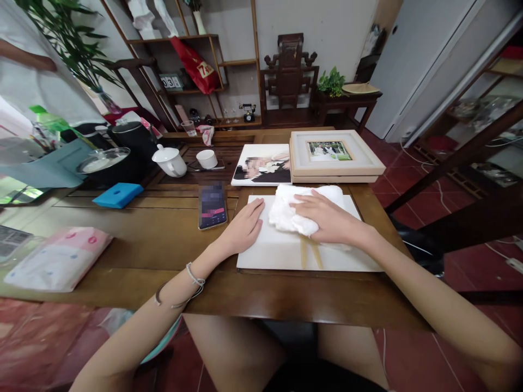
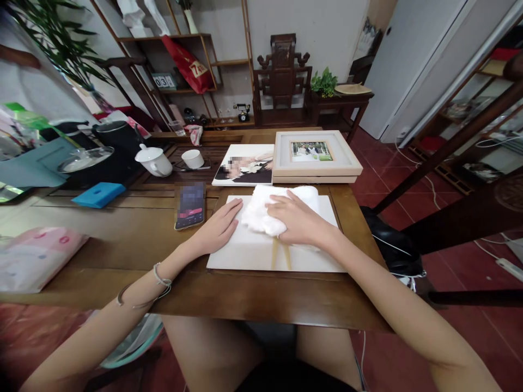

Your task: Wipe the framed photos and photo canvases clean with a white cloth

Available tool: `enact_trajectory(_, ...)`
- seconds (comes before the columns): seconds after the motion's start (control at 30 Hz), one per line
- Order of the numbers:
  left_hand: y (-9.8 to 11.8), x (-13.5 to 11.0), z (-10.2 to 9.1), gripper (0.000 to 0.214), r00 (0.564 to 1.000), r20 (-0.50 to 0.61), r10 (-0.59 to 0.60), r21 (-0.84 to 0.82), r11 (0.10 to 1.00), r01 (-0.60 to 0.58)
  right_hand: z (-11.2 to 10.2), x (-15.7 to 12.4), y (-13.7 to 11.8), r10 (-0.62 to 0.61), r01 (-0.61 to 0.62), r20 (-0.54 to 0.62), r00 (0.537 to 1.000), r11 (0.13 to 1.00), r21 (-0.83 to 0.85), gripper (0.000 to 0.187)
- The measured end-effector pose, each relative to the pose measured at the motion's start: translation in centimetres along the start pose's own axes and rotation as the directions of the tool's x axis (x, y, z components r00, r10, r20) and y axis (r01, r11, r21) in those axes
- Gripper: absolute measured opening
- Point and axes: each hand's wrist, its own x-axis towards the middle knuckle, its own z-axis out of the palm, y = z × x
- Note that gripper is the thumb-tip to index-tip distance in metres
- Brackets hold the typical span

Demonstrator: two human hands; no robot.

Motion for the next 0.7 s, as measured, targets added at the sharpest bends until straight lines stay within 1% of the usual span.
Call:
enact_trajectory(0.1, 0.0, 0.1, 0.1, 0.052, 1.0, 0.013, -0.006, 0.007, 1.0, 0.006, -1.0, -1.4, -2.9, -0.106, 0.1, 0.1, 0.989, 0.993, 0.063, 0.034)
enact_trajectory(0.2, -0.1, 0.1, 0.1, 0.052, 1.0, 0.009, -0.001, 0.006, 1.0, 0.001, -1.9, -2.8, -5.4, -0.194, 0.168, 0.155, 0.969, 0.972, 0.165, 0.03)
enact_trajectory(0.23, -0.1, 0.1, 0.2, 0.052, 1.0, 0.003, 0.004, 0.003, 1.0, -0.004, -2.0, -3.1, -5.8, -0.221, 0.187, 0.164, 0.961, 0.962, 0.199, 0.031)
enact_trajectory(0.3, -0.3, 0.0, 0.3, 0.051, 1.0, -0.013, 0.014, -0.011, 1.0, -0.014, -1.7, -3.2, -6.0, -0.257, 0.212, 0.166, 0.952, 0.946, 0.246, 0.039)
enact_trajectory(0.33, -0.4, 0.0, 0.3, 0.051, 1.0, -0.02, 0.019, -0.021, 1.0, -0.019, -1.4, -3.0, -5.7, -0.243, 0.201, 0.154, 0.958, 0.949, 0.245, 0.044)
enact_trajectory(0.4, -0.6, 0.0, 0.4, 0.052, 0.999, -0.021, 0.031, -0.041, 0.999, -0.031, -0.3, -2.4, -5.2, -0.14, 0.122, 0.096, 0.985, 0.976, 0.178, 0.053)
enact_trajectory(0.47, -0.8, 0.0, 0.4, 0.054, 0.999, -0.005, 0.042, -0.057, 0.997, -0.042, 0.8, -1.6, -5.2, -0.027, 0.025, 0.025, 0.999, 0.997, 0.072, 0.055)
enact_trajectory(0.5, -0.8, 0.0, 0.4, 0.055, 0.999, 0.003, 0.046, -0.064, 0.997, -0.046, 1.3, -1.4, -5.5, -0.009, 0.009, 0.003, 1.0, 1.0, 0.028, 0.054)
enact_trajectory(0.53, -0.9, 0.0, 0.4, 0.056, 0.999, 0.006, 0.049, -0.07, 0.996, -0.048, 1.6, -1.2, -6.0, -0.028, 0.028, 0.003, 1.0, 1.0, 0.002, 0.052)
enact_trajectory(0.57, -0.9, 0.0, 0.4, 0.056, 0.999, 0.006, 0.049, -0.074, 0.996, -0.048, 1.8, -1.3, -6.7, -0.072, 0.073, 0.02, 0.997, 0.997, -0.002, 0.049)
enact_trajectory(0.63, -0.9, 0.0, 0.4, 0.056, 0.999, 0.005, 0.041, -0.075, 0.996, -0.04, 1.6, -1.8, -8.1, -0.184, 0.181, 0.067, 0.981, 0.983, 0.045, 0.043)
enact_trajectory(0.7, -0.9, 0.0, 0.4, 0.055, 1.0, 0.011, 0.026, -0.066, 0.998, -0.025, 1.1, -2.4, -9.0, -0.254, 0.242, 0.104, 0.962, 0.963, 0.116, 0.04)
